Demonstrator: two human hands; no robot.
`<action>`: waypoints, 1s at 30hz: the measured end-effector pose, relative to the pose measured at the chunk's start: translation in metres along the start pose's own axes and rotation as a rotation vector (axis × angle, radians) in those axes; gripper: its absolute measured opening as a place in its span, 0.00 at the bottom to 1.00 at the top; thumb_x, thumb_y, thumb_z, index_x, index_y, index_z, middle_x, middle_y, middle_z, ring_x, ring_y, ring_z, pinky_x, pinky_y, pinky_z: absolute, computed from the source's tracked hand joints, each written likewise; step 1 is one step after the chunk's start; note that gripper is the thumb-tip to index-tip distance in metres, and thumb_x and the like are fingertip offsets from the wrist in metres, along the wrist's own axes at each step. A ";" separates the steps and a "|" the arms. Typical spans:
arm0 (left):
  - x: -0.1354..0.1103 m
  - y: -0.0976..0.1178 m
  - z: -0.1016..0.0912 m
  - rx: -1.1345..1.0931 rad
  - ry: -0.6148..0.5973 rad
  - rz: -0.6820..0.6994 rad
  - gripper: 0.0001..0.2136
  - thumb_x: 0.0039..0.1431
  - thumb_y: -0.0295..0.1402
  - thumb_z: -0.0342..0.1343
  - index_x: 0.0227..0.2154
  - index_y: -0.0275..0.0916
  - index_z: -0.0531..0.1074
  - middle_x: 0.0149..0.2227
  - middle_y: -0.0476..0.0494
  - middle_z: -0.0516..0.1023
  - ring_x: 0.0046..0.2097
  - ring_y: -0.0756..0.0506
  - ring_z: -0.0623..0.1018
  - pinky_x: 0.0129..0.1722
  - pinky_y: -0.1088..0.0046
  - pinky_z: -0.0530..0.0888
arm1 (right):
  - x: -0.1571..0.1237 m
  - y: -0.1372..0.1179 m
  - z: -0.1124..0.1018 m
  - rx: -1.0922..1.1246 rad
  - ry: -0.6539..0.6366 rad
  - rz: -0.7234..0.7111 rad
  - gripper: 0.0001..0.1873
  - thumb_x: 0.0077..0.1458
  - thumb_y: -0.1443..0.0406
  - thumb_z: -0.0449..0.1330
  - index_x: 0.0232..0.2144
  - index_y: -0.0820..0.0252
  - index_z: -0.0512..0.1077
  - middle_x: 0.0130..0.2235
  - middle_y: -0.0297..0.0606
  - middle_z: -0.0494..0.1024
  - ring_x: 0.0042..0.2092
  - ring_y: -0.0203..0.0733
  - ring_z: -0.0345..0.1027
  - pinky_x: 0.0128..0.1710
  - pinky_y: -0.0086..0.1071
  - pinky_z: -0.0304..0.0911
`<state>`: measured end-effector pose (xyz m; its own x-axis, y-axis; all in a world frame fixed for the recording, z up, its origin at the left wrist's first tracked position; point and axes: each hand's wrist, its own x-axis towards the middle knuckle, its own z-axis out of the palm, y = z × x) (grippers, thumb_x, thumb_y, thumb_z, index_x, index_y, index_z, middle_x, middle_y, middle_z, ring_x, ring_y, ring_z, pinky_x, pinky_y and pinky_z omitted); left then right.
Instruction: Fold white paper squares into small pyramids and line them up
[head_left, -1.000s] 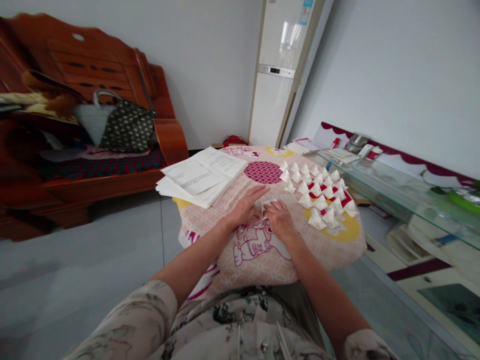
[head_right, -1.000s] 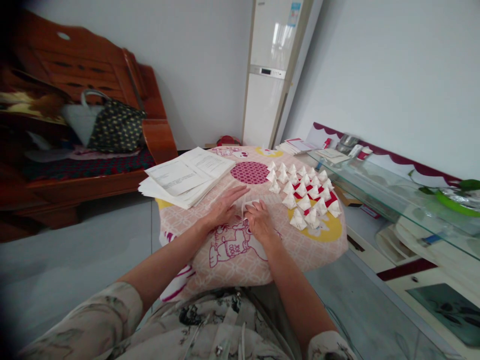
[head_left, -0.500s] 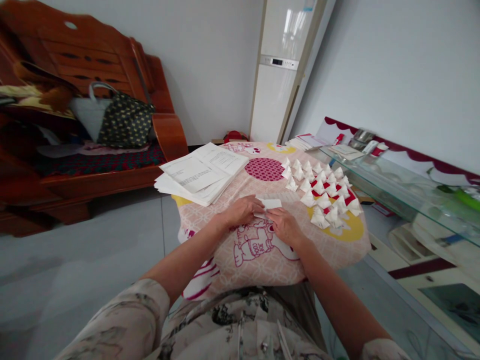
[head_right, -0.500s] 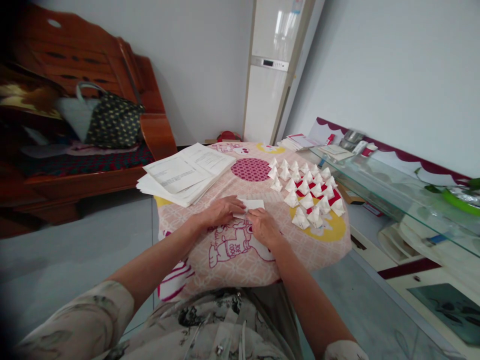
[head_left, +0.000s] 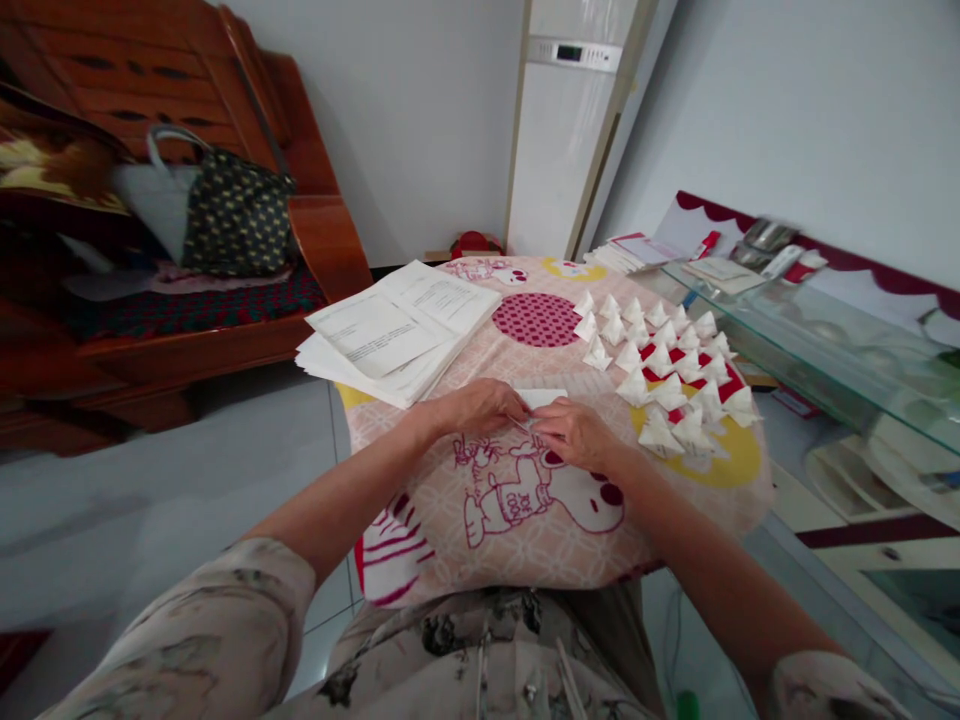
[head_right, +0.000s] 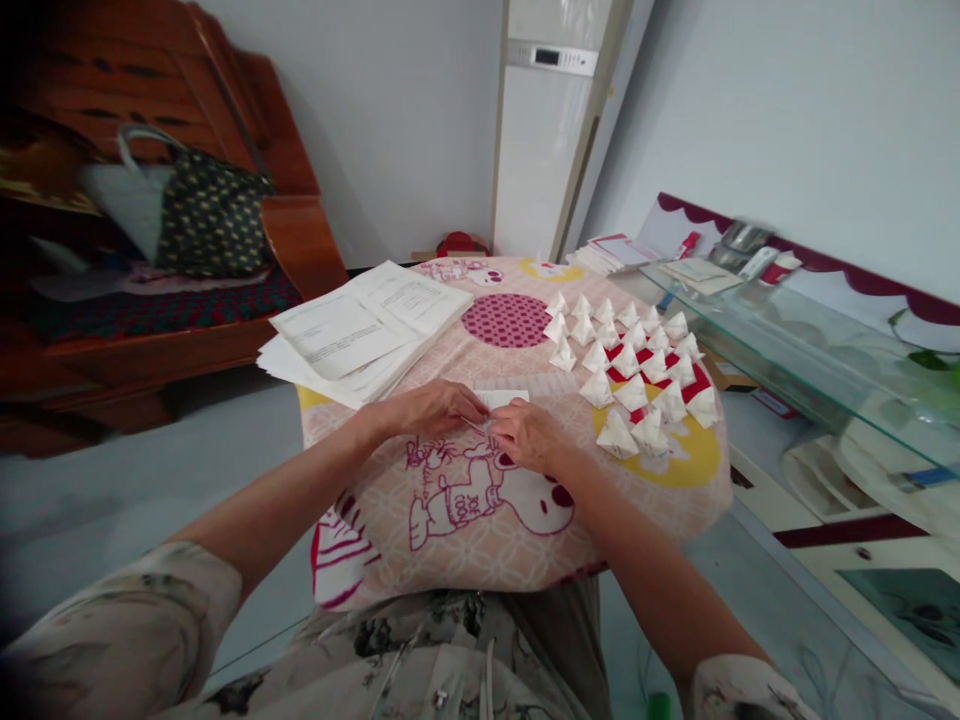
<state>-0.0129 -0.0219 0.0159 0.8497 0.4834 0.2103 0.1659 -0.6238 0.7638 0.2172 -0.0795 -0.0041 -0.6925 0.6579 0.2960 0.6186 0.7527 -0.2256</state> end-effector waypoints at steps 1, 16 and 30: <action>0.001 0.000 0.000 -0.039 0.007 -0.011 0.13 0.45 0.21 0.58 0.30 0.45 0.82 0.34 0.46 0.84 0.39 0.43 0.81 0.45 0.70 0.73 | 0.000 0.004 0.000 0.046 -0.013 -0.014 0.12 0.59 0.68 0.58 0.25 0.56 0.77 0.33 0.38 0.80 0.36 0.42 0.69 0.42 0.36 0.64; 0.016 -0.022 -0.003 -0.117 0.094 -0.275 0.07 0.51 0.34 0.62 0.23 0.36 0.77 0.20 0.50 0.71 0.23 0.53 0.66 0.25 0.76 0.60 | -0.018 -0.001 0.002 0.164 0.090 -0.048 0.14 0.63 0.68 0.55 0.35 0.58 0.81 0.41 0.44 0.80 0.42 0.46 0.69 0.44 0.41 0.67; 0.018 -0.020 0.023 0.292 0.258 -0.318 0.05 0.54 0.30 0.62 0.26 0.36 0.74 0.30 0.49 0.74 0.32 0.50 0.71 0.34 0.73 0.65 | -0.021 -0.005 0.000 0.153 0.066 -0.064 0.10 0.60 0.72 0.56 0.34 0.60 0.78 0.40 0.45 0.76 0.43 0.48 0.68 0.44 0.43 0.67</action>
<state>0.0106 -0.0145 -0.0092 0.5890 0.7905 0.1677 0.5609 -0.5493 0.6193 0.2293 -0.0970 -0.0092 -0.7000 0.6089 0.3731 0.5067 0.7917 -0.3414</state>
